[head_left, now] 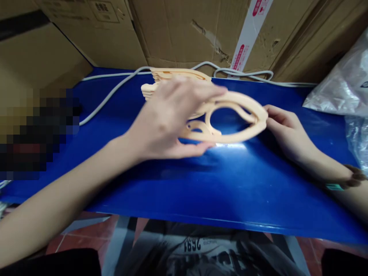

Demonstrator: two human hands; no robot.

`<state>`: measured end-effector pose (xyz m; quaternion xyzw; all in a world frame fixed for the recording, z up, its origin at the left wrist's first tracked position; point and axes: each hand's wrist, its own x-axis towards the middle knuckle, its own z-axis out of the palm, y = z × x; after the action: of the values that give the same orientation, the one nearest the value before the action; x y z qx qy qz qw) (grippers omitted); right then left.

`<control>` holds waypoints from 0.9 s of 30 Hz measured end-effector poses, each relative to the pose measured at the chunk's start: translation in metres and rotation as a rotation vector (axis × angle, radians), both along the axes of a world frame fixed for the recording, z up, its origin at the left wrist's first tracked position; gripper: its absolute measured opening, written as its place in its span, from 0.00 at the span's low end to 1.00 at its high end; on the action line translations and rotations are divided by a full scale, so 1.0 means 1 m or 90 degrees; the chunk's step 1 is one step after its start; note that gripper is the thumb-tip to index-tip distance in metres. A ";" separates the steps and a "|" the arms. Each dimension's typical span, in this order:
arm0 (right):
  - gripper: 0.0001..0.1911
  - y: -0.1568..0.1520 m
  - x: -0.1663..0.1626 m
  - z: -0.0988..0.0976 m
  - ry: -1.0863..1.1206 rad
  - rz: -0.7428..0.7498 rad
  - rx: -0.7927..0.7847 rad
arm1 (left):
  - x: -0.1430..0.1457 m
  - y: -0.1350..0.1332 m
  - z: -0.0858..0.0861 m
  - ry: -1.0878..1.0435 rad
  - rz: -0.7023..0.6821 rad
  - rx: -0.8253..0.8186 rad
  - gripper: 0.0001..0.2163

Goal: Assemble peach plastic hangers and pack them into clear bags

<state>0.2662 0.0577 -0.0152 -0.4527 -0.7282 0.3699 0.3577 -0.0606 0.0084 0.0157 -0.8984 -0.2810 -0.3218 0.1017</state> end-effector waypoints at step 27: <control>0.20 -0.009 -0.009 0.004 -0.152 0.129 0.031 | -0.074 0.078 0.060 -0.006 0.135 -0.406 0.49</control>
<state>0.2568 0.0485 -0.0108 -0.4093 -0.8161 0.3298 0.2400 -0.1344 0.0863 0.0756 -0.8492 -0.4600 -0.2097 -0.1529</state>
